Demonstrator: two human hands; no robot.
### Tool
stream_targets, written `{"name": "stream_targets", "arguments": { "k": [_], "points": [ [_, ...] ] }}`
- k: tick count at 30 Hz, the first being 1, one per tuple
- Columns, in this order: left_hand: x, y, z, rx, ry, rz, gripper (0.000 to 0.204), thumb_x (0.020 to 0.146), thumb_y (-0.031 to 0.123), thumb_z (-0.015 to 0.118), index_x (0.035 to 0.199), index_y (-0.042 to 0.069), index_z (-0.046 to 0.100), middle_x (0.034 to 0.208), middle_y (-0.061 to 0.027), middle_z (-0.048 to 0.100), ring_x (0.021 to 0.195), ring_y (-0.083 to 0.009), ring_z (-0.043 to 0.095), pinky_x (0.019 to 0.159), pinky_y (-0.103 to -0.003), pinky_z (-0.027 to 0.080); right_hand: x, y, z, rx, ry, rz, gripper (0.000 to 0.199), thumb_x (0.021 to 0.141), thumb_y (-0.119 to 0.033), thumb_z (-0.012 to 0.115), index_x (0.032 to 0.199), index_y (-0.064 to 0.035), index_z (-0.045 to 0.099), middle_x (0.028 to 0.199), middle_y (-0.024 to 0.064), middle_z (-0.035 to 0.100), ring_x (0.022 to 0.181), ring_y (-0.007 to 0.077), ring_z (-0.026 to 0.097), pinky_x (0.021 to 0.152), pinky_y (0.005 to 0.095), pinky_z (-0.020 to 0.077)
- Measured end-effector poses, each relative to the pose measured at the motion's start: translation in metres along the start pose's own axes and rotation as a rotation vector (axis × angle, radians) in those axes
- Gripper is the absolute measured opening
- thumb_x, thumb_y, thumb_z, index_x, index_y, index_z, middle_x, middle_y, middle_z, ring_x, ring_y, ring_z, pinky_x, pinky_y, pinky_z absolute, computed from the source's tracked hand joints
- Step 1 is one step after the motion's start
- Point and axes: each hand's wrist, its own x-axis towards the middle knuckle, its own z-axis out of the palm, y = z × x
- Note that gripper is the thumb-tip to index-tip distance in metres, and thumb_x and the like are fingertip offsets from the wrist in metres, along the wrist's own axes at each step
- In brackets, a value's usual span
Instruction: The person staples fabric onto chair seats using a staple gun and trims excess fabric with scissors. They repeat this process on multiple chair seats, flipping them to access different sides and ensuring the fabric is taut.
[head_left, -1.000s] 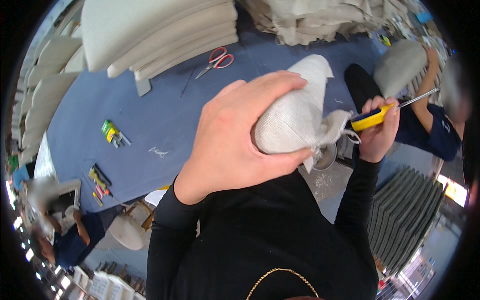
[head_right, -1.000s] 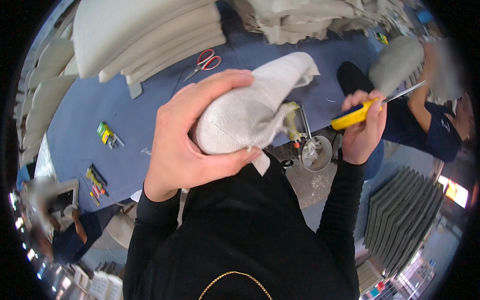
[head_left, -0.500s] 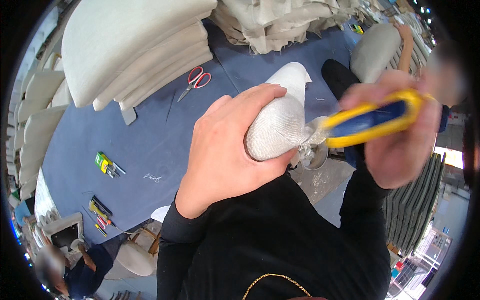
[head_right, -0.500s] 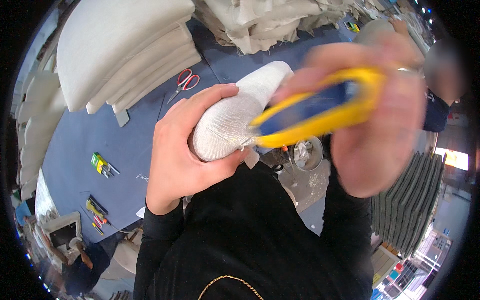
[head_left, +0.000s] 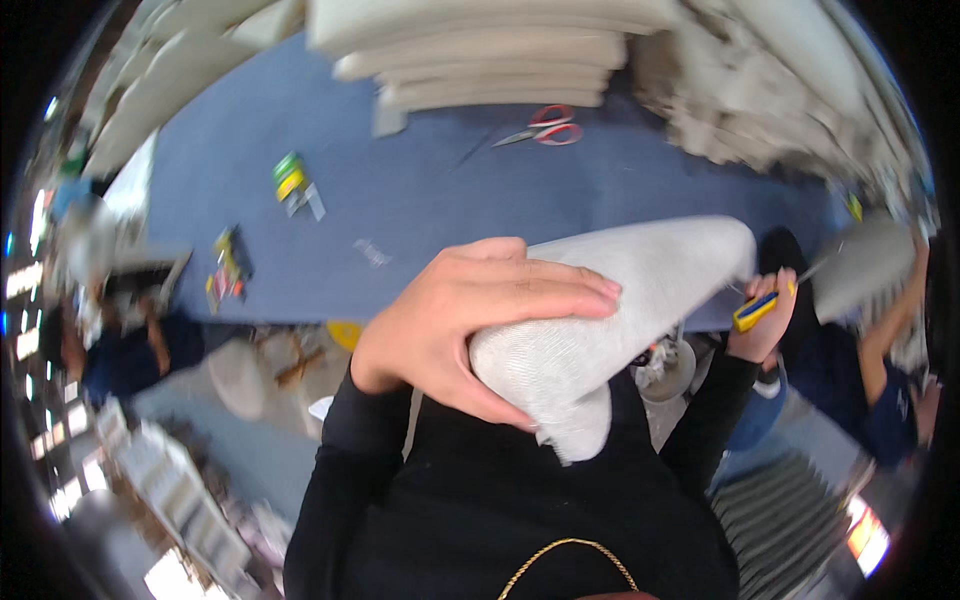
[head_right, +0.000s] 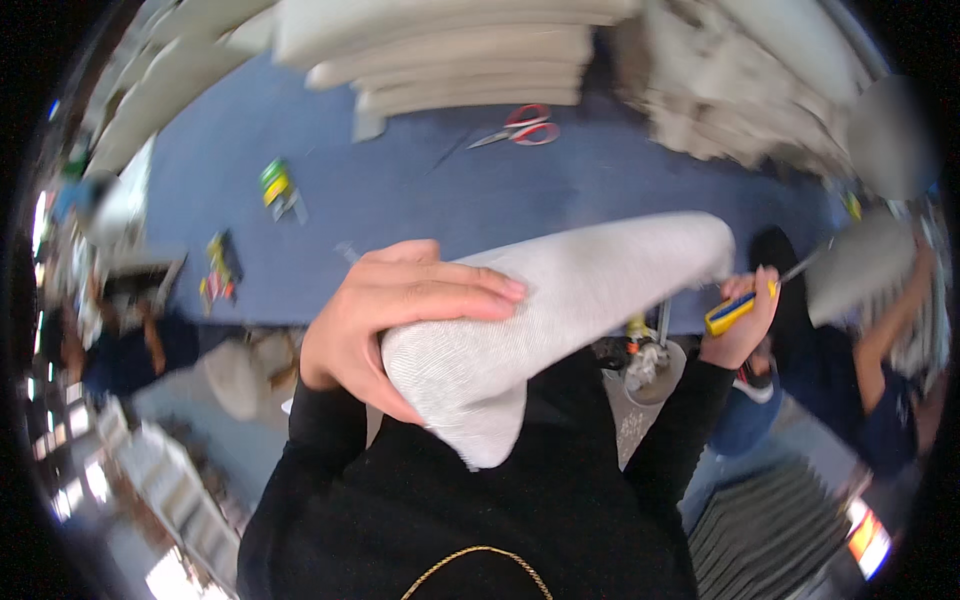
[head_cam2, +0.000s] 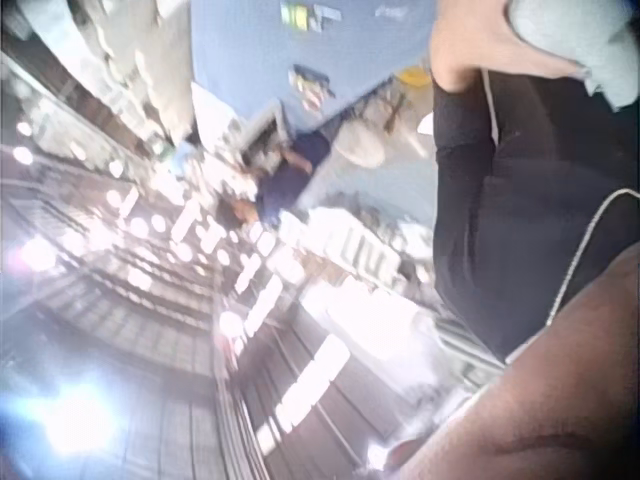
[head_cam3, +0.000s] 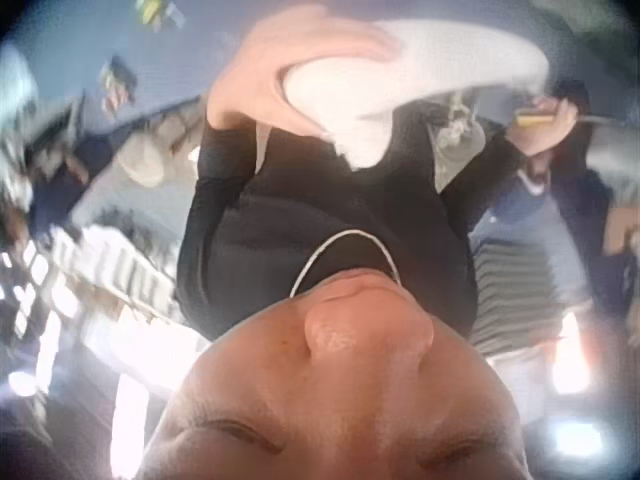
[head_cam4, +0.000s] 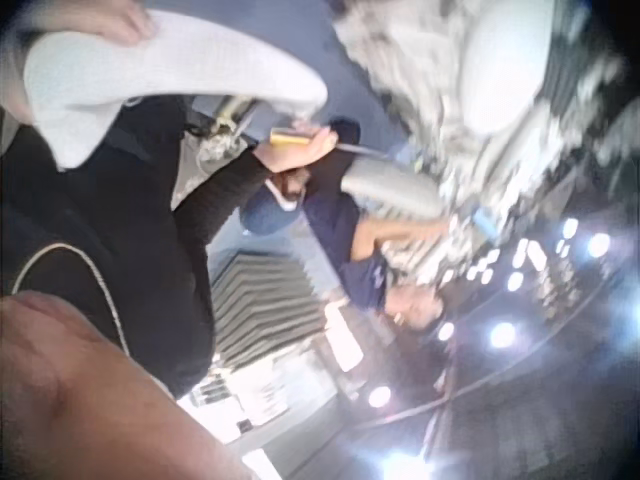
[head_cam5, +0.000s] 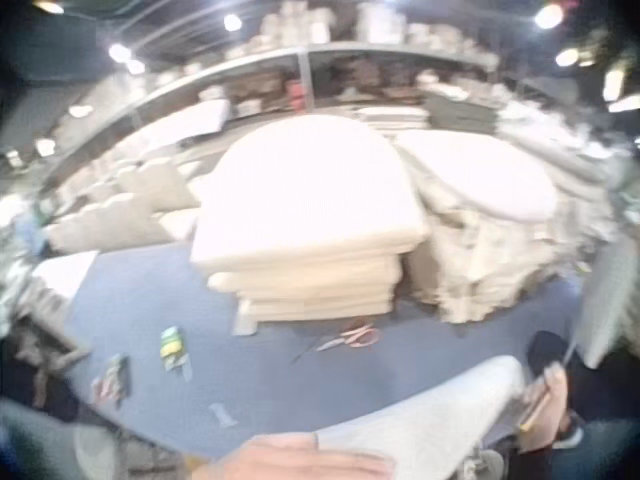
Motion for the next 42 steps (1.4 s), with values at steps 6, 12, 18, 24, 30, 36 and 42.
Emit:
{"name": "stream_targets", "arguments": {
  "k": [6,12,18,24,30,36,42],
  "points": [
    [-0.123,-0.014,0.001,-0.048,0.688,-0.722,0.071,0.1,0.064,0.068,0.116,-0.004,0.08,0.112,-0.0184,0.08,0.105,-0.0268,0.076,0.093,-0.037,0.056,-0.06,0.076,-0.02,-0.006,0.274,0.597,0.015,0.111,-0.024,0.057,0.108,-0.0097,0.057,0.101,0.0032,0.068,0.084,0.0172,0.067,0.081,0.037,0.0584],
    [-0.238,-0.049,0.062,0.158,1.044,-1.087,0.04,0.11,0.034,0.06,0.118,-0.001,0.077,0.108,-0.0064,0.074,0.096,-0.0136,0.065,0.086,-0.031,0.052,-0.046,0.084,-0.022,-0.028,0.046,0.608,0.012,0.11,-0.022,0.06,0.108,-0.0104,0.057,0.108,0.0056,0.07,0.089,0.018,0.07,0.08,0.0362,0.0597],
    [-0.242,-0.076,0.053,0.027,1.076,-0.896,0.032,0.11,0.03,0.059,0.118,0.003,0.075,0.107,-0.0017,0.067,0.092,-0.011,0.062,0.084,-0.029,0.05,-0.013,0.109,-0.008,0.04,-0.202,0.567,0.01,0.109,-0.02,0.062,0.108,-0.0112,0.057,0.115,0.008,0.072,0.094,0.0188,0.073,0.079,0.0355,0.061],
    [-0.145,-0.093,0.013,-0.17,1.213,-0.684,0.027,0.106,0.028,0.067,0.111,0.003,0.075,0.096,-0.0003,0.069,0.086,-0.0094,0.062,0.079,-0.028,0.05,0.039,0.144,-0.029,0.376,-0.729,0.608,0.009,0.108,-0.017,0.064,0.108,-0.012,0.057,0.122,0.0103,0.074,0.099,0.0196,0.075,0.078,0.0347,0.0623],
    [-0.194,-0.23,0.001,0.256,0.911,-0.974,0.03,0.104,0.035,0.071,0.112,0.007,0.077,0.086,0.0001,0.065,0.075,-0.0098,0.058,0.07,-0.026,0.047,0.042,0.161,-0.024,-0.613,-0.119,0.363,0.02,0.103,-0.014,0.073,0.101,-0.0132,0.054,0.102,0.0083,0.076,0.068,0.0139,0.068,0.057,0.0226,0.0496],
    [-0.26,-0.23,0.031,-0.93,1.292,-0.983,0.038,0.106,0.039,0.056,0.12,0.007,0.07,0.082,0.0015,0.055,0.066,-0.0107,0.046,0.062,-0.03,0.04,-0.017,0.143,-0.063,-0.601,-0.069,0.324,0.01,0.108,-0.019,0.066,0.11,-0.013,0.058,0.075,-0.0007,0.053,0.058,0.0106,0.053,0.052,0.0266,0.0435],
    [-0.234,-0.208,0.055,-1.172,1.515,-0.774,0.039,0.095,0.023,0.053,0.127,0.005,0.064,0.093,-0.0047,0.059,0.075,-0.0173,0.054,0.072,-0.037,0.051,-0.098,0.138,0.042,-0.45,-0.115,0.642,0.019,0.109,-0.026,0.061,0.118,-0.0101,0.061,0.087,0.0044,0.06,0.074,0.0171,0.059,0.068,0.0326,0.0518]
  ]
}}
